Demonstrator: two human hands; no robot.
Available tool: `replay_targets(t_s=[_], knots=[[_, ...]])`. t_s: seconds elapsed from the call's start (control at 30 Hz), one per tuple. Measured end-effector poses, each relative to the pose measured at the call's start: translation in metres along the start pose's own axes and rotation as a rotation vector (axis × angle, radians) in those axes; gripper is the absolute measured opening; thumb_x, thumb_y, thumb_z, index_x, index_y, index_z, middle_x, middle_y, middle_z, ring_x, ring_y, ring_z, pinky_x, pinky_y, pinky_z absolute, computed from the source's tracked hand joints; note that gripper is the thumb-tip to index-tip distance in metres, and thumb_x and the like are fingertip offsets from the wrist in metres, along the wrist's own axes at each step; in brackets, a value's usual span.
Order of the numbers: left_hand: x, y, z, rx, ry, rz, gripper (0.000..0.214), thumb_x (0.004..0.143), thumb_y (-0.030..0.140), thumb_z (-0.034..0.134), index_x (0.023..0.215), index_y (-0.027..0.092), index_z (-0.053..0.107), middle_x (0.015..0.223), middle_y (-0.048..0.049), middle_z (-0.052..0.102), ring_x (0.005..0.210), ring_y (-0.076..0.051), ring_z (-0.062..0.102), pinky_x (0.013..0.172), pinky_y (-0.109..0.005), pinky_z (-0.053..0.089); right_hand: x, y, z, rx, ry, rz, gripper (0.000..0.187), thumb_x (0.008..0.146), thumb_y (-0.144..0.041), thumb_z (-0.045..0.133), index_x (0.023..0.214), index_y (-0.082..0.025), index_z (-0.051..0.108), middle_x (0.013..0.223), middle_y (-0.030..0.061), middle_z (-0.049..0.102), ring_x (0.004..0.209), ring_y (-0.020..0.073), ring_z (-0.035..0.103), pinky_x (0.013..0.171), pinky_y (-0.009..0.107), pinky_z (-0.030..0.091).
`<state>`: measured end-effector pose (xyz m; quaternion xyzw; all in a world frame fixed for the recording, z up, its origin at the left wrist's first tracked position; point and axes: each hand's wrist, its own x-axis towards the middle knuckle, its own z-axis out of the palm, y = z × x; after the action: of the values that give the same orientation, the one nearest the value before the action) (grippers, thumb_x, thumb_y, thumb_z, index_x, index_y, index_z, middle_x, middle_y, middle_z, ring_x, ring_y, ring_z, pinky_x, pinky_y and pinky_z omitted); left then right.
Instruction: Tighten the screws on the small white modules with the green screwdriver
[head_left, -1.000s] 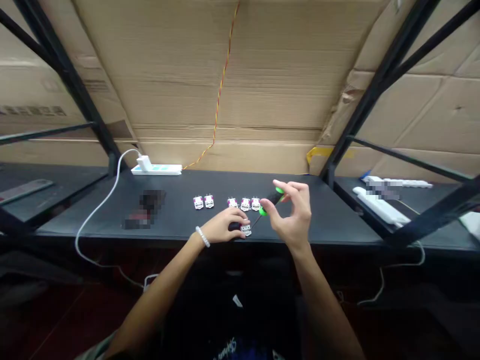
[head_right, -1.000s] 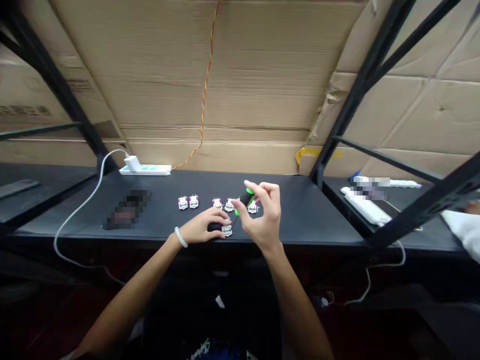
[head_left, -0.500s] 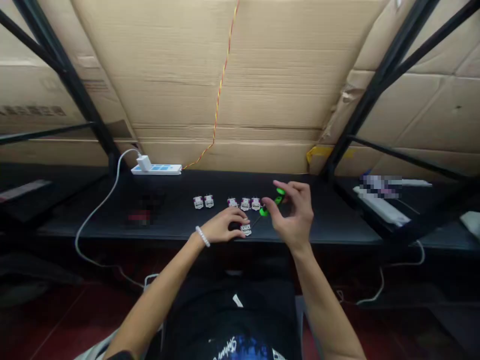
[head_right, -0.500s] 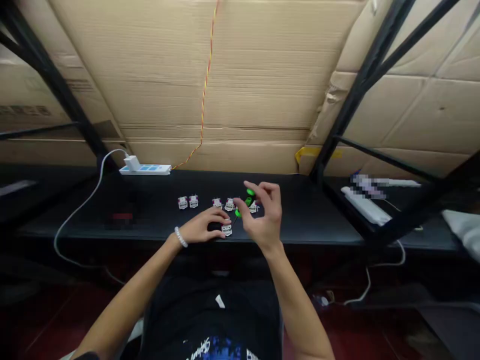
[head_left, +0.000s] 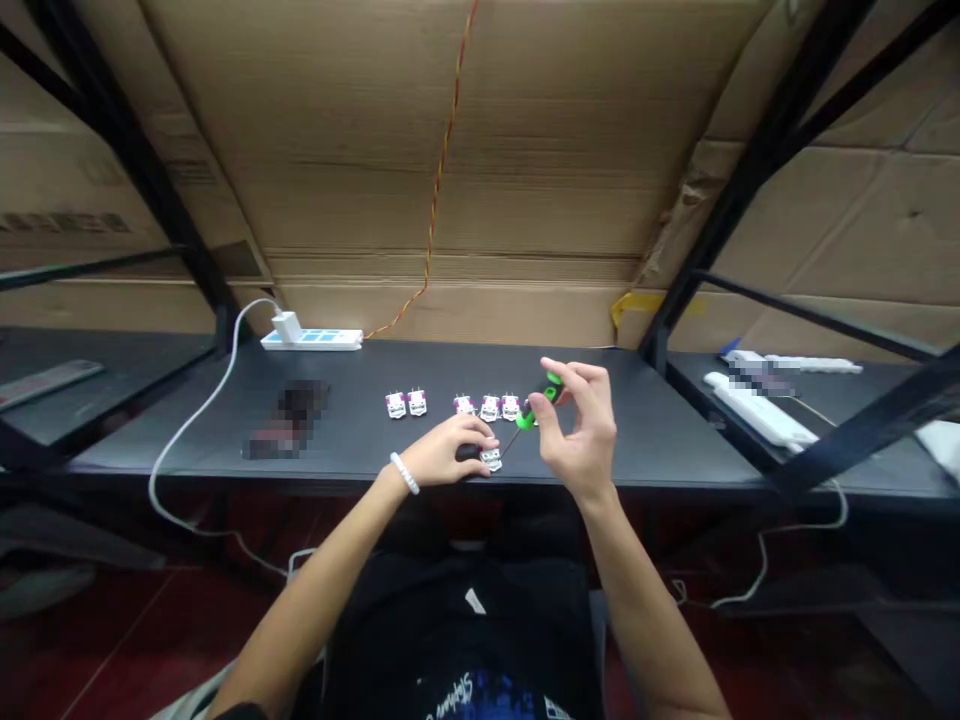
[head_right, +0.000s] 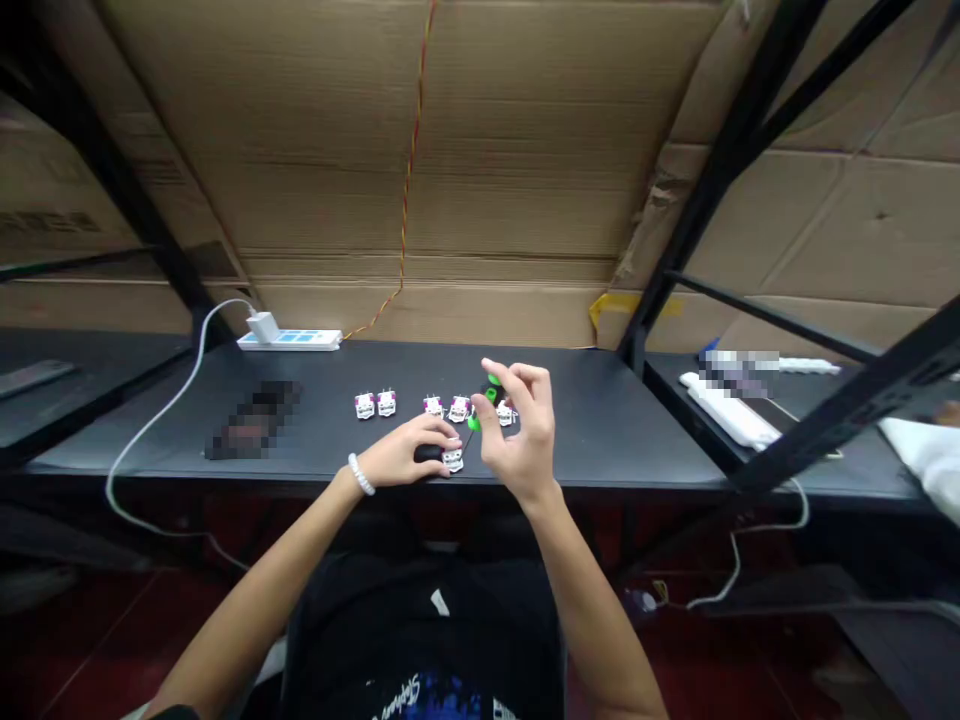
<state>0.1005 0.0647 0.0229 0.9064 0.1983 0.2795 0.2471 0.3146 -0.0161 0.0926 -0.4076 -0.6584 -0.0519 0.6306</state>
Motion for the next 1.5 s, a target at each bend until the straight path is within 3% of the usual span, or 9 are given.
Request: replay_targets(t_s=[0.13,0.33,0.4,0.53,0.6,0.87,1.07,1.27,1.5], knots=[[0.0,-0.0003,0.0001,-0.004,-0.001,0.008,0.033,0.087,0.037,0.083,0.114,0.02,0.079,0.12,-0.012,0.072,0.116,-0.027,0.065,0.108,-0.044,0.051,0.0,0.0017,-0.0015,0.117,-0.099,0.027,0.046,0.106,-0.023,0.043,0.15,-0.028,0.054,0.13,0.0109,0.064,0.117,0.0258,0.065,0.098,0.046,0.056],[0.0,-0.0012,0.0004,0.005,-0.008,0.008,0.033,0.088,0.038,0.083,0.115,0.02,0.078,0.121,-0.0115,0.072,0.119,-0.027,0.065,0.109,-0.044,0.05,0.0005,0.0001,0.0005,-0.027,0.027,0.035,0.041,0.091,-0.034,0.073,0.131,-0.024,0.067,0.115,0.0099,0.061,0.089,0.0213,0.062,0.075,0.038,0.056],[0.0,-0.0022,0.0009,0.004,-0.006,0.012,0.033,0.087,0.037,0.083,0.115,0.02,0.078,0.121,-0.0116,0.072,0.117,-0.027,0.065,0.108,-0.044,0.051,0.0007,0.0016,0.0006,-0.033,0.026,0.065,0.04,0.096,-0.032,0.066,0.135,-0.024,0.065,0.115,0.0098,0.061,0.085,0.0194,0.061,0.075,0.038,0.056],[-0.0003,-0.004,0.002,0.0,-0.002,0.008,0.034,0.088,0.039,0.083,0.115,0.02,0.078,0.121,-0.0119,0.072,0.117,-0.027,0.065,0.108,-0.045,0.051,0.0009,0.0051,-0.0026,0.085,-0.061,0.066,0.045,0.105,-0.025,0.044,0.149,-0.026,0.055,0.124,0.0104,0.067,0.11,0.0244,0.065,0.096,0.045,0.055],[-0.0003,-0.0041,0.0021,-0.005,0.0,0.006,0.033,0.088,0.039,0.083,0.115,0.021,0.078,0.122,-0.0118,0.072,0.117,-0.027,0.065,0.108,-0.044,0.051,0.001,0.0047,-0.0044,0.123,-0.076,0.063,0.045,0.106,-0.027,0.041,0.148,-0.027,0.056,0.123,0.0097,0.068,0.109,0.0249,0.067,0.098,0.046,0.054],[0.0,-0.0018,0.0013,0.01,-0.001,0.011,0.033,0.087,0.037,0.084,0.116,0.02,0.079,0.122,-0.0118,0.072,0.118,-0.027,0.065,0.109,-0.045,0.051,0.0023,-0.0002,-0.0029,-0.054,0.045,0.023,0.039,0.09,-0.035,0.075,0.127,-0.025,0.07,0.11,0.0083,0.063,0.089,0.0218,0.062,0.074,0.038,0.056],[0.0002,-0.0023,0.0015,0.006,0.001,0.015,0.033,0.087,0.036,0.084,0.115,0.02,0.079,0.12,-0.0118,0.072,0.116,-0.027,0.066,0.107,-0.044,0.052,0.0005,0.0054,-0.0046,0.116,-0.077,0.044,0.048,0.105,-0.025,0.043,0.153,-0.026,0.051,0.125,0.0108,0.066,0.112,0.0254,0.067,0.094,0.046,0.058],[0.0002,-0.0018,0.001,0.01,0.004,0.005,0.031,0.087,0.037,0.083,0.114,0.021,0.079,0.121,-0.0112,0.072,0.117,-0.027,0.065,0.108,-0.045,0.052,0.003,0.0023,-0.0033,-0.053,0.016,0.005,0.044,0.09,-0.034,0.075,0.133,-0.025,0.067,0.116,0.0102,0.063,0.097,0.0244,0.065,0.078,0.04,0.059],[-0.0001,-0.0035,0.0015,-0.001,0.005,0.022,0.032,0.087,0.038,0.083,0.114,0.02,0.079,0.121,-0.0118,0.072,0.116,-0.027,0.065,0.107,-0.044,0.052,-0.0004,0.0082,-0.0026,0.127,-0.068,0.079,0.055,0.101,-0.023,0.052,0.155,-0.028,0.048,0.127,0.0112,0.066,0.107,0.0252,0.069,0.092,0.046,0.061]])
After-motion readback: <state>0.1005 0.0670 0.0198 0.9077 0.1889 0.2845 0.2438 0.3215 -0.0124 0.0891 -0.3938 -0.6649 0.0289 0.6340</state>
